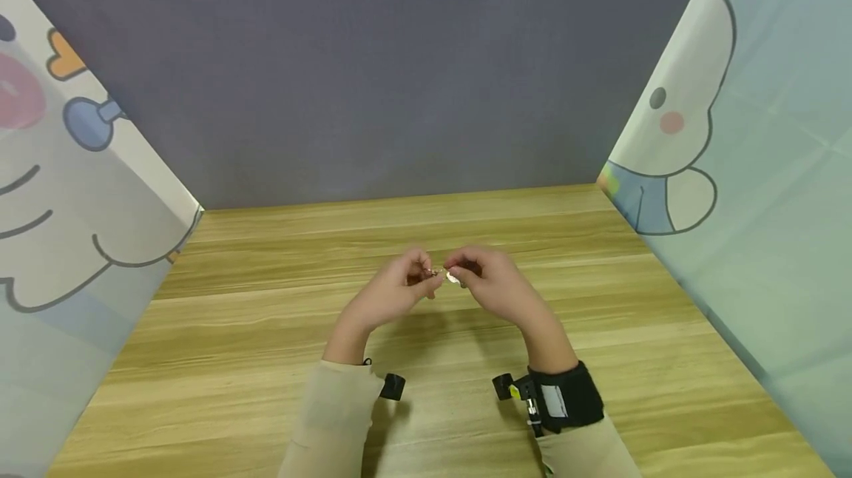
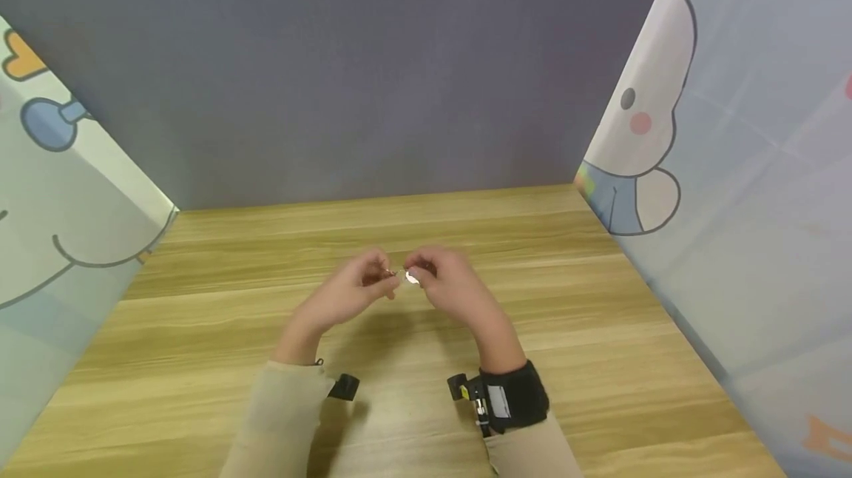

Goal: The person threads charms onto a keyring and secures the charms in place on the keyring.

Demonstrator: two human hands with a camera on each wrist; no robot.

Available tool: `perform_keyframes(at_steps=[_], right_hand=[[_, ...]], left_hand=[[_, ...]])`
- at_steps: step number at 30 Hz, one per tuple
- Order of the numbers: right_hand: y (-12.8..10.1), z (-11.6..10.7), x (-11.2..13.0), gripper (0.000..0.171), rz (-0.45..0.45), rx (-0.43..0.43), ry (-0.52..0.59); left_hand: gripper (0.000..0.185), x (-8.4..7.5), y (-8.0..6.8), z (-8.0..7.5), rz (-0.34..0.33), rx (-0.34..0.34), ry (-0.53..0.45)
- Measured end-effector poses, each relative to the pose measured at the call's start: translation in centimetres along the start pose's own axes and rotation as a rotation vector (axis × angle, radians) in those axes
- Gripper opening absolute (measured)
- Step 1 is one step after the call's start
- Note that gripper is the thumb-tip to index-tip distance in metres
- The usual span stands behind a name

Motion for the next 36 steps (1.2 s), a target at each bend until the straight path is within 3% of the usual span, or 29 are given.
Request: perform_keyframes(at_steps=[6, 11, 19, 30, 36], right_hand=[[1.8, 1.7, -3.0, 0.016, 0.123, 0.059, -0.237], [2.9, 3.1, -4.8, 0.021, 0.190, 0.090, -0.322], [3.2, 4.2, -5.0, 0.026, 0.150, 0.079, -0.414], [2.9, 3.5, -5.5, 0.033, 0.203, 0.057, -0.440], [2.1, 1.0, -5.5, 0.036, 0.221, -0.016, -0.455]], left_hand=[[0.010, 2.1, 0.4, 0.6, -0.066, 0.081, 0.228], [0.019, 3.9, 0.9, 1.3, -0.133, 0.139, 0.349], [0.026, 5.8, 0.9, 2.1, -0.189, 0.182, 0.425], [0.027, 6.1, 0.9, 1.5, -0.198, 0.148, 0.435], [0.030, 5.4, 0.5, -0.6, -0.224, 0.077, 0.486]])
Point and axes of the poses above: each hand's wrist, its own y-axis towards the middle knuckle, its own z-axis out of the palm, x = y × z, the point moved 8 cm from there along y, towards the middle knuckle, and after that the axes turned 14 degrees about z, right-handed, at the moved point
